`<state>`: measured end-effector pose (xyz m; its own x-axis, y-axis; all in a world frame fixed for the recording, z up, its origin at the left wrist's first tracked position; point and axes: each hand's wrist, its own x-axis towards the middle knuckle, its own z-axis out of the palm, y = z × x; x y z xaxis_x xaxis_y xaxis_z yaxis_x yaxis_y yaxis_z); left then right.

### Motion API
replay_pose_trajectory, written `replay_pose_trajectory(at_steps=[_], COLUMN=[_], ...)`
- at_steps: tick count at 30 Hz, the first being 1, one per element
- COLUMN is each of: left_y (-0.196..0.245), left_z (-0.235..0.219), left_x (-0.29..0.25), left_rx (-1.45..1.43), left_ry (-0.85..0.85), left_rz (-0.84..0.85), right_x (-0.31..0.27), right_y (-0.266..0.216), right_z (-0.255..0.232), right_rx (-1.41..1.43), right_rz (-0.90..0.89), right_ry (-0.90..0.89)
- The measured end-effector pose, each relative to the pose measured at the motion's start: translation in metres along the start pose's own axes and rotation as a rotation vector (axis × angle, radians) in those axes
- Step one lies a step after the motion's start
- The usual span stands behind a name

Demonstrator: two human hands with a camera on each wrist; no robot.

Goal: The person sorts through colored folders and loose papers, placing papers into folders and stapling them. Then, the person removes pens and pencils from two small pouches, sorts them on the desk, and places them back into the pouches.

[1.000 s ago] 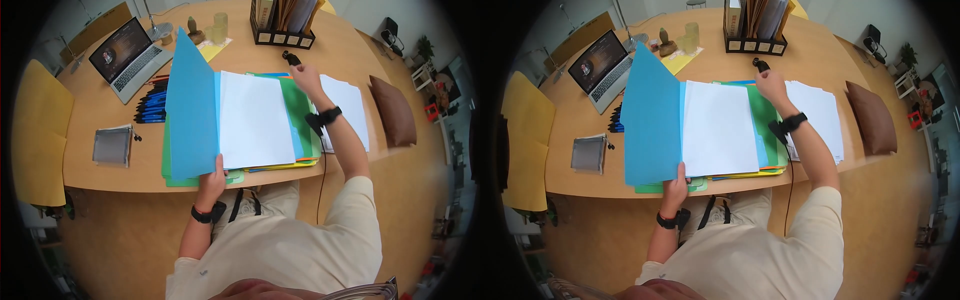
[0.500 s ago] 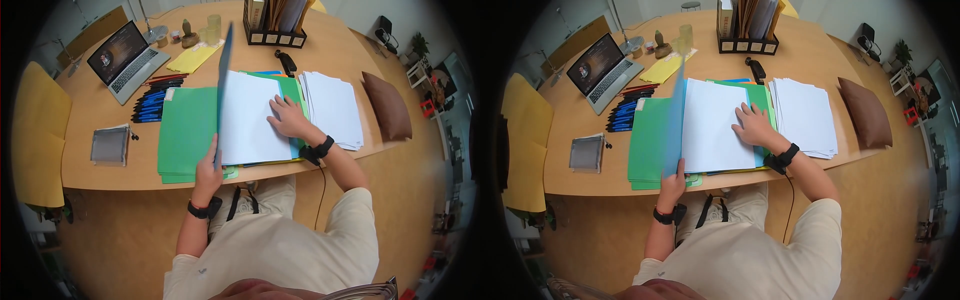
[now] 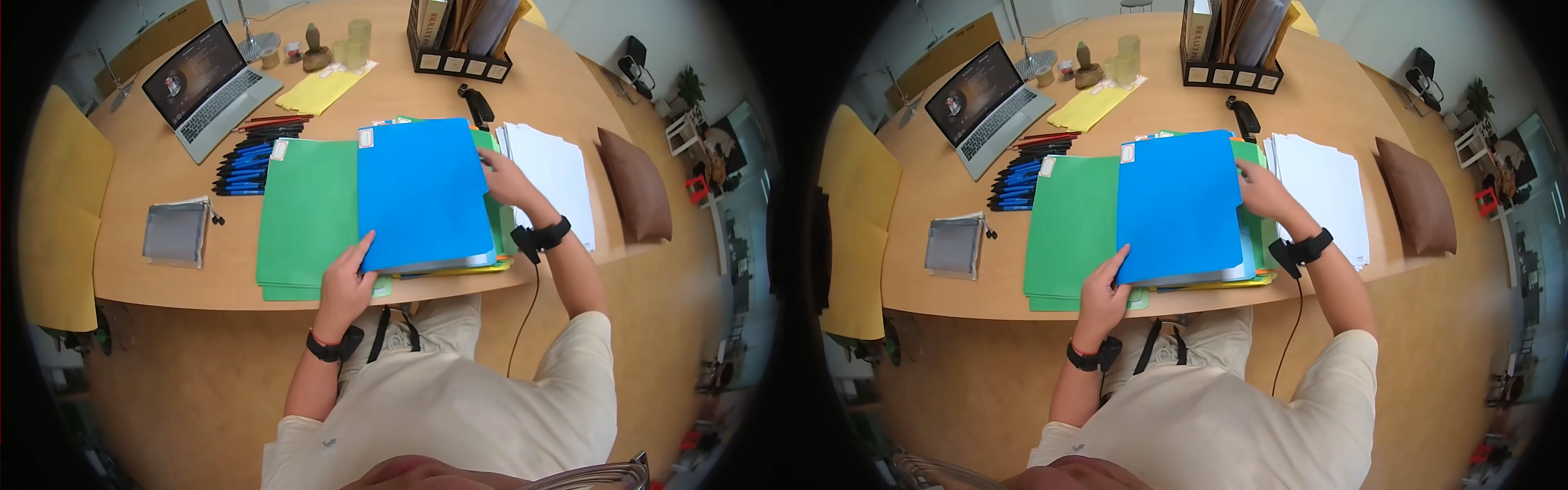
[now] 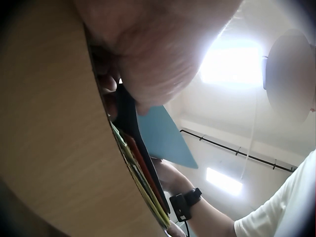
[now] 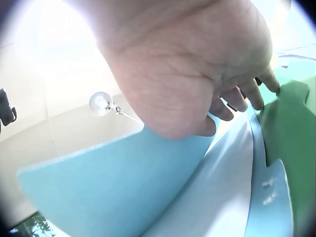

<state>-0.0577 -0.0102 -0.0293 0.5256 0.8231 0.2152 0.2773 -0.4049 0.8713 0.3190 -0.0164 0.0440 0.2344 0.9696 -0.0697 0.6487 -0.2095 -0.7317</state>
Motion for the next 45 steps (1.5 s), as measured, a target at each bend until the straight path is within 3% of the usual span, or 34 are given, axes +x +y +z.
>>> replay_pose_trajectory(at_steps=[3, 7, 14, 16, 19, 27, 28, 31, 33, 36, 41, 45], left_y=[0.000, 0.007, 0.009, 0.007, 0.006, 0.003, 0.004, 0.004, 0.007, 0.008, 0.004, 0.004], left_z=[-0.003, -0.006, -0.015, -0.015, -0.016, -0.013, -0.014, -0.014, -0.014, -0.015, -0.013, -0.012], left_x=[0.000, 0.003, 0.007, 0.007, 0.007, 0.008, 0.009, 0.009, 0.010, 0.011, 0.007, 0.004], left_rx=[-0.022, 0.023, 0.124, 0.107, 0.017, 0.023, 0.017, 0.023, 0.018, 0.026, 0.004, -0.052], left_ry=[-0.038, -0.057, -0.129, -0.158, -0.139, -0.109, -0.113, -0.115, -0.111, -0.119, -0.083, -0.070], left_rz=[-0.019, 0.001, 0.082, 0.092, 0.049, 0.038, 0.018, 0.025, 0.016, 0.005, 0.003, -0.054], right_x=[0.026, 0.073, 0.185, 0.242, 0.308, 0.406, 0.422, 0.429, 0.382, 0.420, 0.365, 0.261], right_y=[0.017, -0.016, -0.073, -0.067, -0.068, -0.068, -0.054, -0.034, -0.067, -0.035, -0.093, -0.129], right_z=[-0.013, -0.024, 0.030, 0.058, 0.092, 0.140, 0.154, 0.175, 0.149, 0.159, 0.105, 0.085], right_rx=[-0.193, 0.000, -0.184, -0.343, -0.465, -0.694, -0.690, -0.658, -0.616, -0.542, -0.426, -0.399], right_rz=[-0.048, -0.051, -0.198, -0.273, -0.234, -0.081, -0.096, -0.101, -0.067, -0.143, -0.143, -0.258], right_ry=[0.234, 0.322, -0.014, -0.046, -0.066, -0.124, -0.045, 0.090, 0.050, 0.090, -0.213, -0.380])
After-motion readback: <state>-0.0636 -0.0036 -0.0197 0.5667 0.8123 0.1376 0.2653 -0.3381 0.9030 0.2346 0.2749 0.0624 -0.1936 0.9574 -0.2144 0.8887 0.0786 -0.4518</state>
